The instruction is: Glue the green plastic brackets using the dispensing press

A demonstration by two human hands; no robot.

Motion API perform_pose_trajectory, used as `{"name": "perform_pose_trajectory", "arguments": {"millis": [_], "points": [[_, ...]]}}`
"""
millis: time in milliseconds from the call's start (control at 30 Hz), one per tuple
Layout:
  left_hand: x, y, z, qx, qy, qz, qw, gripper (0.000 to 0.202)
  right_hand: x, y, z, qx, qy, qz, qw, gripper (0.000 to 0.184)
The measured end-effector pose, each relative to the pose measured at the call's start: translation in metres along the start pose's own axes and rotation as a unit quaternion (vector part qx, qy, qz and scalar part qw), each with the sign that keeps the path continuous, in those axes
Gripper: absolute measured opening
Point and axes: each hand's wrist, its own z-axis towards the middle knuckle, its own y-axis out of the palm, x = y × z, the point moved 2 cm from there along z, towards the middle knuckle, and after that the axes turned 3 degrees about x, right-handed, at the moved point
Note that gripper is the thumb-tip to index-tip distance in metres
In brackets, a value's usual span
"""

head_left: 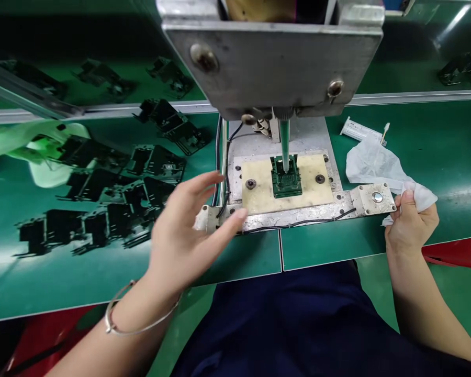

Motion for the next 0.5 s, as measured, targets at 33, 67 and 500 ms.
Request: {"name": "perform_pose_trajectory", "arguments": {"millis": [33, 67, 500], "points": [[0.005, 0.009, 0.01, -0.053, 0.005, -0.021, 0.998, 0.07, 0.0, 0.0, 0.0, 0.001, -0.001, -0.005, 1.0, 0.034], [0.008, 0.019, 0.02, -0.099, 0.0, -0.041, 0.994, 0.078, 0.0, 0.0, 0.0, 0.001, -0.002, -0.009, 1.0, 0.035], [0.031, 0.059, 0.058, -0.242, -0.184, -0.15, 0.941, 0.045, 0.005, -0.001, -0.001, -0.01, 0.023, 0.017, 1.0, 0.032]]}}
